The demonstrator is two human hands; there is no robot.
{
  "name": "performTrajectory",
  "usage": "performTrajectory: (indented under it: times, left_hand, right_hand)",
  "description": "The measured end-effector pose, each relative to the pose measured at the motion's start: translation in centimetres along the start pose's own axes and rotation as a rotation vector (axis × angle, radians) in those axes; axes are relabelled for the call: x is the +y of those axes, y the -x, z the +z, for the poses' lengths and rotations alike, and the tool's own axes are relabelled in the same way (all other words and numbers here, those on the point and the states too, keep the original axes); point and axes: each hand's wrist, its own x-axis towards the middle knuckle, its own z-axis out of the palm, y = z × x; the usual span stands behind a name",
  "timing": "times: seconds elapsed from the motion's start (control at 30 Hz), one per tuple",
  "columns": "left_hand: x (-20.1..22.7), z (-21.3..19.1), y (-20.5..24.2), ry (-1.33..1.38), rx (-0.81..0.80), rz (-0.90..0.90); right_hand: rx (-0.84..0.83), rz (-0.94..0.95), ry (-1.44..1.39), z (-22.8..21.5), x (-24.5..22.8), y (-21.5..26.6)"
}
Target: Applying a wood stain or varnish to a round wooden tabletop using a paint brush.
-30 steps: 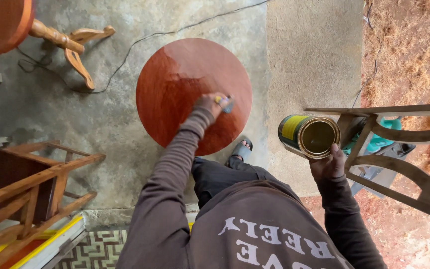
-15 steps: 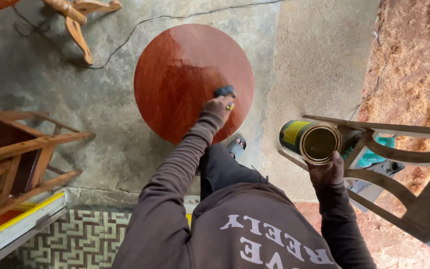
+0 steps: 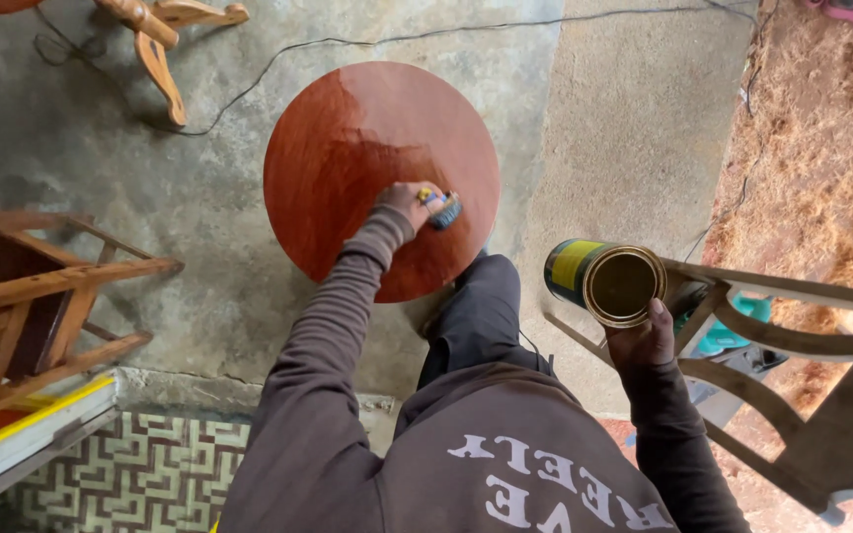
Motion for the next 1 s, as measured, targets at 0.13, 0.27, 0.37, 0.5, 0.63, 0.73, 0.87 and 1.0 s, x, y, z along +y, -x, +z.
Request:
performTrajectory:
  times: [0.13,0.27,0.37,0.5,0.63,0.73,0.87,1.0]
  left_hand:
    - [-2.0,-0.9,-4.1,-0.131,0.113,0.041]
    - [-4.7,-1.9,-7.2,-0.235,0.276,0.057]
    - [-4.8,-3.2,-7.0,-0.231,0.452,0.121]
    - [-4.7,-1.1,-6.0,-0.238,0.503,0.115]
    - [-2.4,6.3,-2.0,-0.168,0.425,-0.032]
    - [2.1,7.1,1.6,-0.072,0.399,-0.011]
    - [6.5,4.8,4.1,0.055,0.184,-0.21]
    - [4.7,6.7,2.9,0.15,0.382,-0.218]
  right_hand:
    - [-0.057,0.025,0.021,-0.6,-1.5,-2.7]
    - [-0.104,0.053,0.064,-1.4,-2.9,-7.0]
    - [-0.121,0.114,0.082,-2.8,-4.3,-10.4]
    - [-0.188,0.182,0.112,-4.9,-6.5,-15.5]
    - [-0.273,0.216,0.184,-2.1,-9.5,-19.0]
    - [-0.319,0.259,0.166,-2.6,-10.6,-22.5]
    - [-0.365,0.297,0.203,0.0,-11.7,-24.8]
    - [-0.432,0.327,0.225,2.2,-11.9,-26.2]
